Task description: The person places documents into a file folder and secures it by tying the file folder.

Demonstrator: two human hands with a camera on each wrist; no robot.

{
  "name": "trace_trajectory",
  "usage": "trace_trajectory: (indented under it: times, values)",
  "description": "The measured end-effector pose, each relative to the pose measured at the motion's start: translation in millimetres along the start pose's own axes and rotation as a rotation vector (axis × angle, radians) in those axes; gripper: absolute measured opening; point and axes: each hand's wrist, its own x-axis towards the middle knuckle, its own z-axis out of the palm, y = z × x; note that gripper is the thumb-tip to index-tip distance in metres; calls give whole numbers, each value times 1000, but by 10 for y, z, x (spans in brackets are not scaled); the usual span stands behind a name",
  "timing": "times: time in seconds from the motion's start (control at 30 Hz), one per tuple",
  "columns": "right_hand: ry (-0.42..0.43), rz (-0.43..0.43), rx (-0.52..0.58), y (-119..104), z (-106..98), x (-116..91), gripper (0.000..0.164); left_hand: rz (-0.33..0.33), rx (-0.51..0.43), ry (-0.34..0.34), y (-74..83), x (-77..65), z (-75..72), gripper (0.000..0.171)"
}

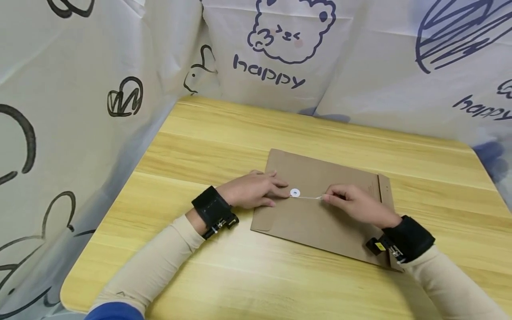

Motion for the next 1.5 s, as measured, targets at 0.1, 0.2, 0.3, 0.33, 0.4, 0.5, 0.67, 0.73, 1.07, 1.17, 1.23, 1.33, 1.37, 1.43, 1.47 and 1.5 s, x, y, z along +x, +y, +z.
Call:
trace_trajectory:
  times: [0.1, 0.2, 0.3, 0.33, 0.4, 0.5, 0.67, 0.73, 1.07, 1.17, 1.23, 1.33, 1.37, 1.43, 1.47, 1.5]
  values:
    - [-12, 58, -59, -14, 44, 32, 22, -1, 20, -2, 1, -16, -1, 45]
    - [-25, 92, -134, -38, 79, 59, 31, 9, 46, -3, 2, -31, -2, 45]
    - [-30, 103, -182, -77, 95, 81, 36, 15, 60, -1, -7, -39, 1, 45]
    - [-29, 105, -192, -88, 96, 87, 36, 13, 61, 0, -13, -41, 2, 45]
    - [-28, 111, -201, -103, 94, 100, 35, 8, 61, -1, -25, -43, 3, 46]
    - [-29, 131, -209, -104, 82, 118, 35, -4, 56, -3, -40, -43, 0, 47]
    - [-12, 154, -221, -97, 46, 144, 35, 0, 59, -1, -42, -33, -18, 49]
    - [-1, 156, -227, -94, 34, 156, 32, 5, 63, 2, -35, -31, -29, 50]
    - [52, 167, -194, 21, -9, 261, 19, 0, 42, -2, -38, -36, -28, 53]
    - [47, 176, -167, 63, -53, 312, 15, -2, 39, 1, -33, -31, -20, 53]
    - [50, 186, -153, 85, -81, 356, 13, -5, 40, 4, -34, -25, -11, 53]
    - [62, 189, -154, 105, -110, 436, 13, -9, 38, 8, -38, -18, 3, 53]
    - [70, 184, -162, 102, -116, 468, 13, -10, 35, 11, -40, -17, 5, 52]
    - [84, 172, -182, 98, -121, 537, 13, -13, 30, 15, -45, -16, 10, 53]
    - [93, 160, -194, 93, -119, 575, 13, -14, 25, 18, -46, -16, 12, 53]
    - [102, 146, -204, 82, -116, 612, 13, -16, 19, 21, -47, -16, 12, 53]
